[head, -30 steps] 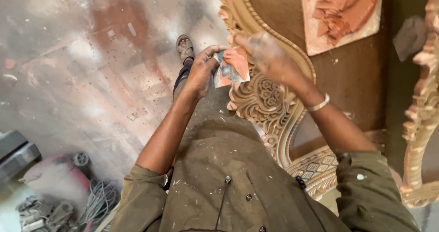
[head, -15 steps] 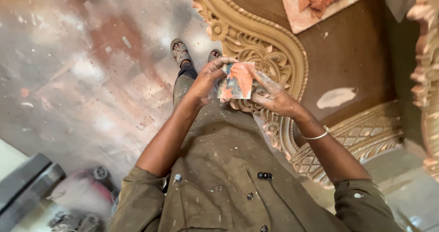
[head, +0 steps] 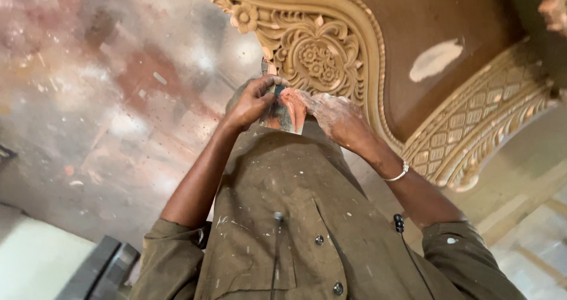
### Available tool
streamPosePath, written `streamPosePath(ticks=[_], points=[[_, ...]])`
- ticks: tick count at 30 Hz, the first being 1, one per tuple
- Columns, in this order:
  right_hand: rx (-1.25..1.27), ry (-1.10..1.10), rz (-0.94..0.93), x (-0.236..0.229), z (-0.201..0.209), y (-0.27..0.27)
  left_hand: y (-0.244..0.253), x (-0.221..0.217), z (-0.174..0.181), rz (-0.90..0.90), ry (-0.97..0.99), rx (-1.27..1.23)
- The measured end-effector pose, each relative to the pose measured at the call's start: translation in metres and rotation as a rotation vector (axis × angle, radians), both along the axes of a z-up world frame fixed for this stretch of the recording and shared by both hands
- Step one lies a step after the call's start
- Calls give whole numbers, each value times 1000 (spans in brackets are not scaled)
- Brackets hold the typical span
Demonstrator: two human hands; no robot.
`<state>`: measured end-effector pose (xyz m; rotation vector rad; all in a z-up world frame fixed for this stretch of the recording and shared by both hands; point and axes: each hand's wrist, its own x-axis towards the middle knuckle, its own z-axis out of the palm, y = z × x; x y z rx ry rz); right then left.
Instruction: The person applies a reddish-brown putty to a large, ornately carved wooden headboard using a small trowel. They scoop the putty from a larger board and carefully spread it into the intricate grooves and patterns of the woodwork, smoothing the surface as they work.
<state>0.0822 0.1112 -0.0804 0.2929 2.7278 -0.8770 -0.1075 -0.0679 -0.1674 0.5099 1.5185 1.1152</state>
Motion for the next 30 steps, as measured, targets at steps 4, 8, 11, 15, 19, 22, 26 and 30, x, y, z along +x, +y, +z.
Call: streamPosePath(ticks=[4, 8, 11, 15, 19, 22, 26, 30], points=[[-114, 40, -183, 23, 6, -19, -6, 16, 1, -6, -339, 133], [-88, 141, -189, 39, 10, -45, -19, 28, 12, 17, -467, 302], [-199, 47, -344, 48, 15, -63, -22, 36, 28, 44, -509, 247], [-180, 151, -406, 67, 19, -84, -26, 53, 38, 4, -478, 206], [-382, 264, -532, 84, 15, -99, -17, 70, 42, -66, -355, 287], [-511, 367, -542, 100, 11, -105, -8, 87, 46, -38, -302, 402], [-680, 400, -557, 117, 15, -106, 6, 107, 54, -56, -170, 436], [-677, 464, -418, 147, 38, -97, 13, 134, 73, 3, -225, 406]])
